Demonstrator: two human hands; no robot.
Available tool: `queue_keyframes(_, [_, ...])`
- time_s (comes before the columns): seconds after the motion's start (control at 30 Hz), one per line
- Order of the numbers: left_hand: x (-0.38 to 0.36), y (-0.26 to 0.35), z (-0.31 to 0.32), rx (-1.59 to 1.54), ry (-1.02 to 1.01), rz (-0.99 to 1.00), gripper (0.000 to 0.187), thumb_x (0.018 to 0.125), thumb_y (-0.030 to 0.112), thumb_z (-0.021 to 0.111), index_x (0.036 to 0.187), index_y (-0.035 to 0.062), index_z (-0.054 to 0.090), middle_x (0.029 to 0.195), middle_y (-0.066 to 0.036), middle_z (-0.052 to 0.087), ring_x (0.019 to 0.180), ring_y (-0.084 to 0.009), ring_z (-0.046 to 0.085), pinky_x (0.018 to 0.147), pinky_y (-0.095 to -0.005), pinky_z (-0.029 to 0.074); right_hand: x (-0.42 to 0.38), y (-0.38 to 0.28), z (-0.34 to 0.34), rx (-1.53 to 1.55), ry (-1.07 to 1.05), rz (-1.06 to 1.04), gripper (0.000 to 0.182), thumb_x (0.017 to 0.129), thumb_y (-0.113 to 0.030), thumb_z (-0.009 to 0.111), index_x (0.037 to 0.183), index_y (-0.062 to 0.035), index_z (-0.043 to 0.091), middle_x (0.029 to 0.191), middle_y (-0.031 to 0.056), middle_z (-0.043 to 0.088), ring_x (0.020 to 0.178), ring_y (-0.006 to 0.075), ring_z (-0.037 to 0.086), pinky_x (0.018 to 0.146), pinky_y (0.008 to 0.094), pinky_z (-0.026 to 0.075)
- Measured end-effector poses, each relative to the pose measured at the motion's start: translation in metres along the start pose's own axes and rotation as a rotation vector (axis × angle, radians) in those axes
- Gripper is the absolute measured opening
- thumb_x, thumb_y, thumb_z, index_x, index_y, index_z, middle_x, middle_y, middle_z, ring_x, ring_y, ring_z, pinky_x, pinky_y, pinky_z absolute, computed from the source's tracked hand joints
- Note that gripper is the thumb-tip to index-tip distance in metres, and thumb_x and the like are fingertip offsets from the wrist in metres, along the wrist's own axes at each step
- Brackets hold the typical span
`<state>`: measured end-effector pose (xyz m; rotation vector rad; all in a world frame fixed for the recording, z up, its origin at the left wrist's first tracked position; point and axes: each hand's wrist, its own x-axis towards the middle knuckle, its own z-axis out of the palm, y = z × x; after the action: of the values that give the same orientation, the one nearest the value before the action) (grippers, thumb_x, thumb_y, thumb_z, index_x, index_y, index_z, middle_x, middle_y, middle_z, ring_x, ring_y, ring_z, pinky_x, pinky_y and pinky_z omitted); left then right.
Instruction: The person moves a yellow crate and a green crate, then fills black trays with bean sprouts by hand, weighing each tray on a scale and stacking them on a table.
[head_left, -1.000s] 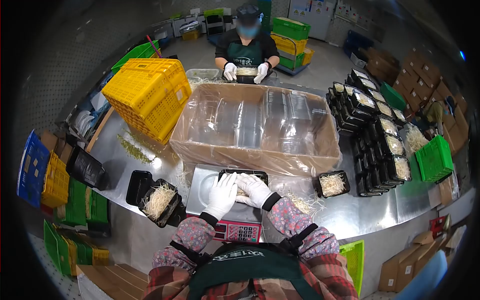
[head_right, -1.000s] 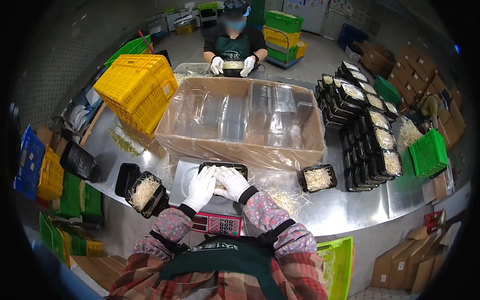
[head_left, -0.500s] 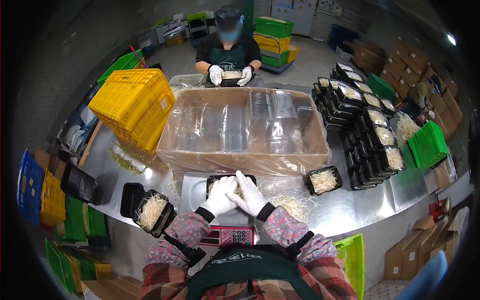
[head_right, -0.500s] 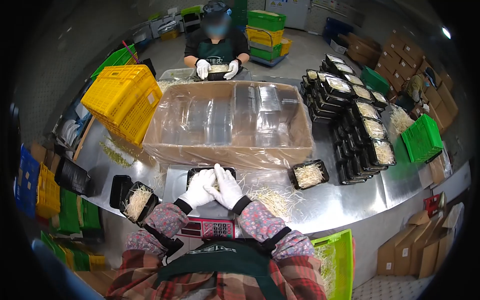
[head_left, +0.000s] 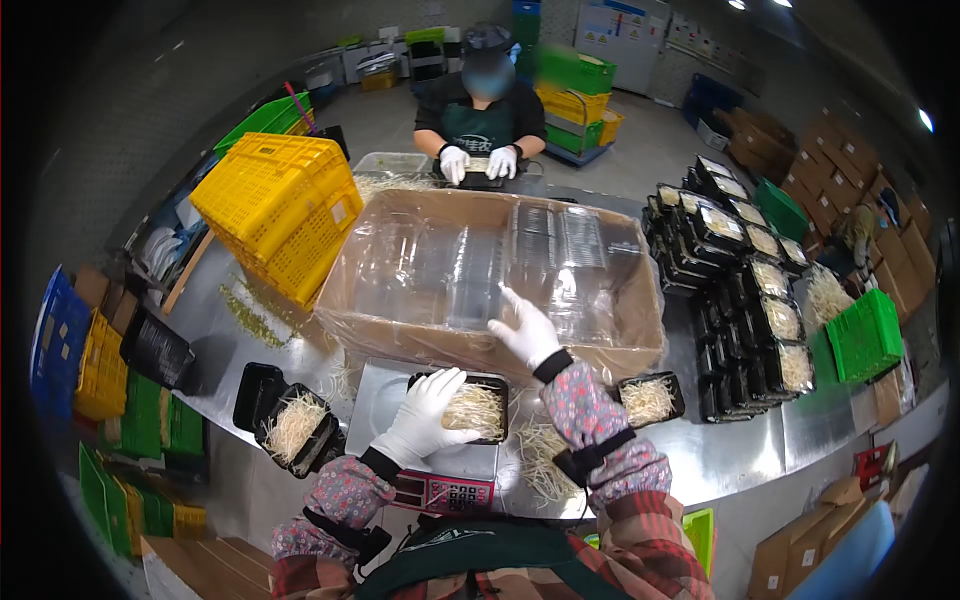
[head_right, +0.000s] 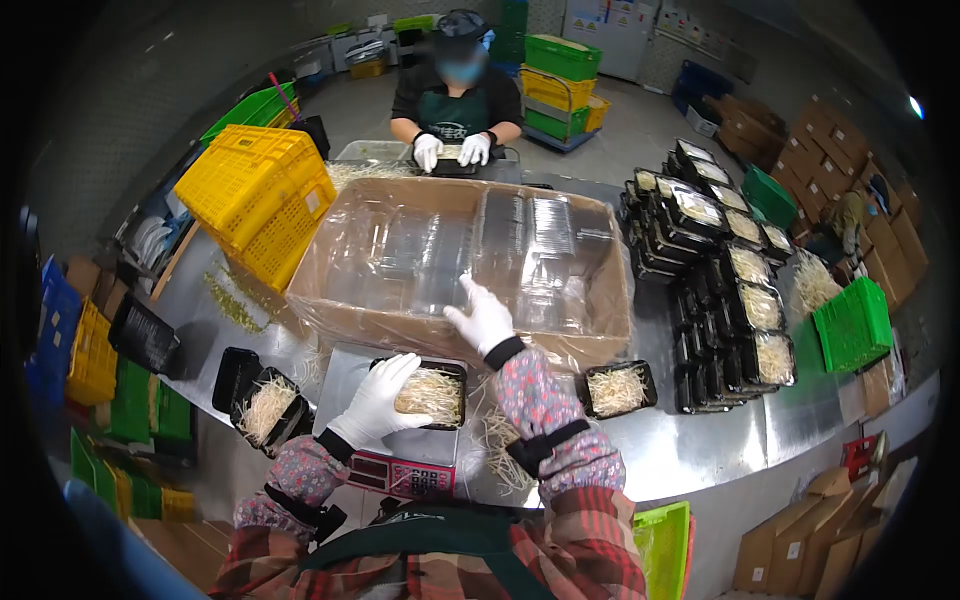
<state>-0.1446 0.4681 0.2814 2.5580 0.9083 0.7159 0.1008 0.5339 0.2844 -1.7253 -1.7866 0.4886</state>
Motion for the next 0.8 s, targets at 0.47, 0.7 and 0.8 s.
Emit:
queue_keyframes(0.47, [-0.116,-0.025,-0.043,-0.433,0.462,-0.646,0.043,0.087,0.011,0.062,0.127,-0.0009,0.051,0.123,-0.014,0.055,0.113,-0.0225,0.053,0.098,-0.0332,0.041,0.109,0.05,0.049,-0.435,-0.056,-0.219,0.019,0.076,-0.033,0.069,0.086,-0.0171,0.072,0.089,0.0053,0.064,0.09,0.0255,0.061,0.078,0.0386,0.05])
queue_keyframes(0.7, [-0.097,-0.028,-0.075,-0.818,0.506,-0.753,0.04,0.093,0.015,0.056,0.128,-0.0025,0.048,0.118,-0.011,0.06,0.106,-0.0146,0.057,0.09,-0.0257,0.046,0.054,0.008,-0.055,0.311,0.386,-0.223,0.01,0.084,-0.011,0.067,0.093,-0.0062,0.069,0.096,0.0067,0.068,0.084,0.0154,0.063,0.078,0.0255,0.048])
queue_keyframes(0.8, [-0.079,-0.024,-0.087,-0.995,0.506,-0.594,0.068,0.09,0.045,0.058,0.137,0.0005,0.038,0.122,-0.014,0.054,0.101,-0.0209,0.06,0.076,-0.0267,0.052,-0.003,-0.027,-0.09,0.783,0.195,-0.153,0.026,0.089,-0.007,0.06,0.114,-0.0003,0.057,0.091,0.0028,0.064,0.067,0.0073,0.058,0.057,0.0194,0.048])
